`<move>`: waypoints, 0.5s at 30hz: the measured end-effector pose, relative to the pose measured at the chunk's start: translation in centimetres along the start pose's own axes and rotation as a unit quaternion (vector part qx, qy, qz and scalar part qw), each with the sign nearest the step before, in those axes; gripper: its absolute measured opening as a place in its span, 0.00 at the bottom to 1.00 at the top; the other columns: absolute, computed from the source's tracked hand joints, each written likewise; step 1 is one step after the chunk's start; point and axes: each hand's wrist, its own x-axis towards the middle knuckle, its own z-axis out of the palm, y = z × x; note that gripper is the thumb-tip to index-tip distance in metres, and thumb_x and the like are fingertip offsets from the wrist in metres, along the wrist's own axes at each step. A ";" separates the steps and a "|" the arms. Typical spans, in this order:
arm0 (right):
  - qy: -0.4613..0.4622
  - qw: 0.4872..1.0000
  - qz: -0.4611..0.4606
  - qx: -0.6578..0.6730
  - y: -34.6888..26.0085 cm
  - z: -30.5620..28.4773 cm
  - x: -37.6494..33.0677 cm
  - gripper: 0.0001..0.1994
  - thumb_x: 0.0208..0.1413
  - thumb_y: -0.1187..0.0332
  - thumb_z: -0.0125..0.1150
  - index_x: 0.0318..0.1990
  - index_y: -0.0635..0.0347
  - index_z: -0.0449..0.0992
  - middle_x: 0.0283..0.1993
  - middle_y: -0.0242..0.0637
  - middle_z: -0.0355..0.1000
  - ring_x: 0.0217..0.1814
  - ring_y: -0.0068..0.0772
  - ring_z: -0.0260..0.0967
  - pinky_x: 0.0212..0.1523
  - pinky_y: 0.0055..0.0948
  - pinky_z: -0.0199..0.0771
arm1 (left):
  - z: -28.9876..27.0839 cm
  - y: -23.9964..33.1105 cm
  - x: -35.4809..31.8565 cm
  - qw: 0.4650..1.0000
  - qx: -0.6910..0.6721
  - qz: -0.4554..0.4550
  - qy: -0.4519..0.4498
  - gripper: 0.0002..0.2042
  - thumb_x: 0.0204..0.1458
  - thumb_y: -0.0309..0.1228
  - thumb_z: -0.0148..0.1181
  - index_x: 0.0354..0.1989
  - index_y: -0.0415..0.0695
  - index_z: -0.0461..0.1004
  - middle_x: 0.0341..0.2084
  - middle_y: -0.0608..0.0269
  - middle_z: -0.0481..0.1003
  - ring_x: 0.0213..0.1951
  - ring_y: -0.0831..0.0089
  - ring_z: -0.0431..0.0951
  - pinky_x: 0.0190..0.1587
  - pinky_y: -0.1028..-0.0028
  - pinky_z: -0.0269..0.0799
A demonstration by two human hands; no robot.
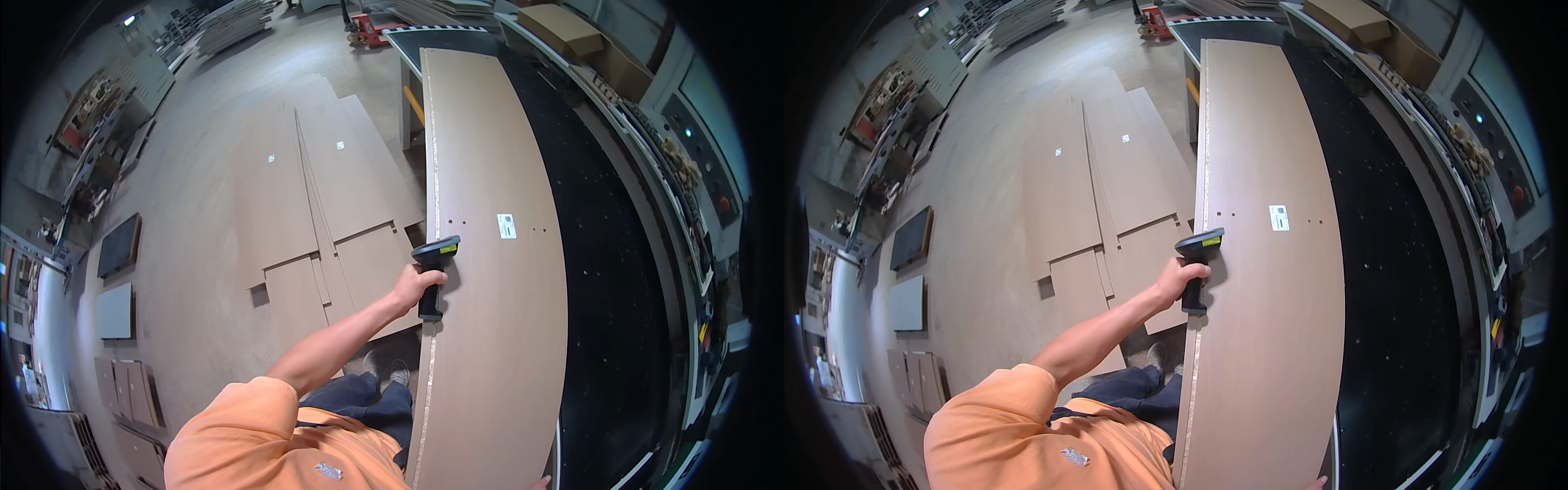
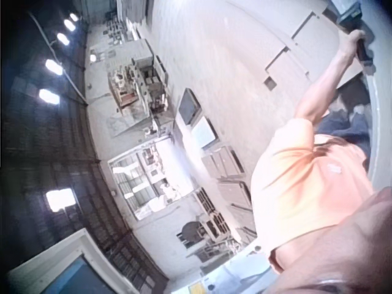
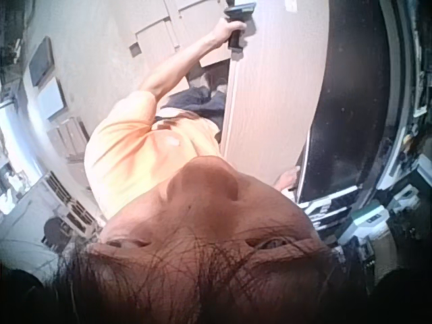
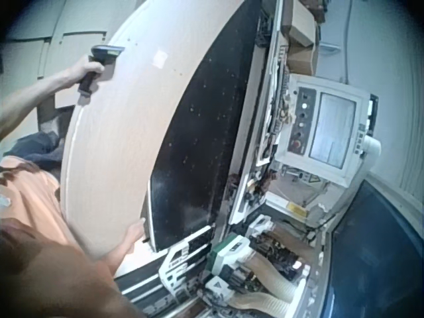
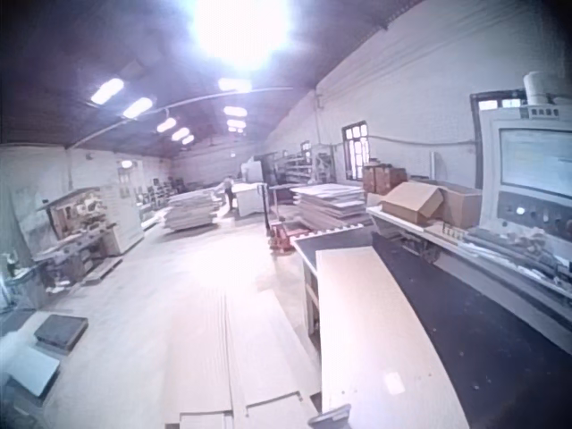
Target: The person walks through a workshop, picks up a barcode scanner, and scans labels on multiple wooden panels. They move panels between a workbench and the floor, scanning each one before stacking them.
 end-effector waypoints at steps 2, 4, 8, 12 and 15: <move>-0.048 0.993 0.065 0.086 -3.4 0.5 2.2 0.26 0.70 0.56 0.43 0.41 0.76 0.78 0.38 0.63 0.76 0.38 0.62 0.72 0.43 0.51 0.71 | -1.0 -0.9 -1.1 1.000 0.002 0.030 0.003 0.12 0.45 0.37 0.64 0.26 0.40 0.74 0.21 0.66 0.72 0.23 0.78 0.70 0.27 0.74 0.66; -0.160 0.937 0.037 0.308 -7.1 1.4 4.8 0.31 0.69 0.49 0.40 0.46 0.75 0.76 0.43 0.55 0.77 0.48 0.56 0.73 0.50 0.44 0.70 | -2.9 -1.7 -2.7 1.000 -0.004 0.013 -0.012 0.10 0.46 0.34 0.64 0.28 0.40 0.74 0.22 0.66 0.72 0.26 0.78 0.71 0.31 0.74 0.68; -0.082 0.956 -0.018 0.281 -15.5 2.7 7.7 0.33 0.70 0.49 0.34 0.39 0.73 0.79 0.35 0.56 0.78 0.40 0.61 0.74 0.44 0.49 0.69 | -7.5 -2.5 -7.3 0.999 -0.014 0.037 -0.010 0.08 0.45 0.31 0.64 0.29 0.40 0.74 0.23 0.68 0.72 0.28 0.80 0.71 0.32 0.75 0.67; -0.057 0.963 -0.133 0.227 -23.7 0.1 3.4 0.30 0.70 0.51 0.36 0.42 0.72 0.79 0.38 0.59 0.77 0.42 0.60 0.74 0.45 0.49 0.69 | -13.4 -2.2 -13.2 0.994 -0.051 0.084 0.047 0.08 0.45 0.30 0.64 0.28 0.42 0.73 0.22 0.72 0.68 0.27 0.81 0.68 0.31 0.75 0.66; -0.019 0.966 -0.195 0.169 -29.1 -4.2 -4.3 0.28 0.70 0.53 0.41 0.42 0.74 0.78 0.38 0.63 0.76 0.39 0.58 0.72 0.44 0.50 0.70 | -19.9 -2.8 -19.9 0.988 -0.119 0.068 0.073 0.07 0.45 0.30 0.64 0.27 0.43 0.73 0.23 0.72 0.69 0.26 0.82 0.68 0.30 0.76 0.66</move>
